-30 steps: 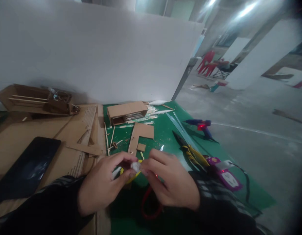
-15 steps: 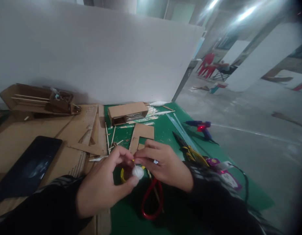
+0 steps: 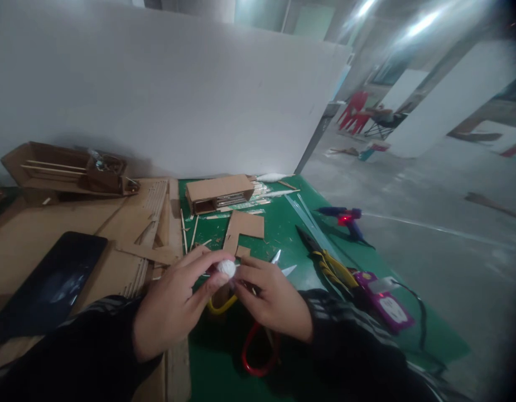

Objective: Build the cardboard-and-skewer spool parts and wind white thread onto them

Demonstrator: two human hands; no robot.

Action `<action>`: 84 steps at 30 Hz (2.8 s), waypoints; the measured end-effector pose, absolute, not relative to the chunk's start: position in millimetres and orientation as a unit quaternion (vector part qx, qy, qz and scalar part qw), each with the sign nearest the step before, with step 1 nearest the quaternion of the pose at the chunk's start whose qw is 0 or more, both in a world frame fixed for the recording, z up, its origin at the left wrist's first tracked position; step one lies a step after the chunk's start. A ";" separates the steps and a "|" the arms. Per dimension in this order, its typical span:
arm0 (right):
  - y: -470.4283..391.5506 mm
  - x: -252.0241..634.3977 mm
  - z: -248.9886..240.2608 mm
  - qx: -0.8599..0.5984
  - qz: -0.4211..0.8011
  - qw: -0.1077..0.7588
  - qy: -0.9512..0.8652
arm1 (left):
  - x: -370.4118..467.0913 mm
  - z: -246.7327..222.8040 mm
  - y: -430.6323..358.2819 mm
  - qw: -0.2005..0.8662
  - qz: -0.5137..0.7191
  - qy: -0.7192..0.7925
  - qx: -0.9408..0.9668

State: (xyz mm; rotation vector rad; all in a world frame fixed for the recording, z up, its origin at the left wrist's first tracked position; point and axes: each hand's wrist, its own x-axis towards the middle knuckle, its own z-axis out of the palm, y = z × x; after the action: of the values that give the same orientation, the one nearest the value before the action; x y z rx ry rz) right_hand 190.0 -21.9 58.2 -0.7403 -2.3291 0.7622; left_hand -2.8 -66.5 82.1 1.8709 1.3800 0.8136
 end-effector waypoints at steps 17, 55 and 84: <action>-46.0 205.5 102.7 -0.247 0.067 0.234 -0.938 | 0.8 81.1 -71.0 0.322 0.255 0.517 0.751; -27.5 196.7 64.6 -0.251 0.273 0.269 -0.889 | -2.8 76.6 -67.5 0.371 0.322 0.534 0.688; -6.5 193.1 80.7 -0.240 0.284 0.319 -0.872 | -1.3 82.0 -78.6 0.308 0.327 0.491 0.746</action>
State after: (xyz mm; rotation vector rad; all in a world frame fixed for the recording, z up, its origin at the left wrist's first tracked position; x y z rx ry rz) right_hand 193.1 -6.5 80.7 -0.6315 -2.2921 0.7454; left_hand -1.3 -78.6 82.0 1.9727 1.2988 0.8633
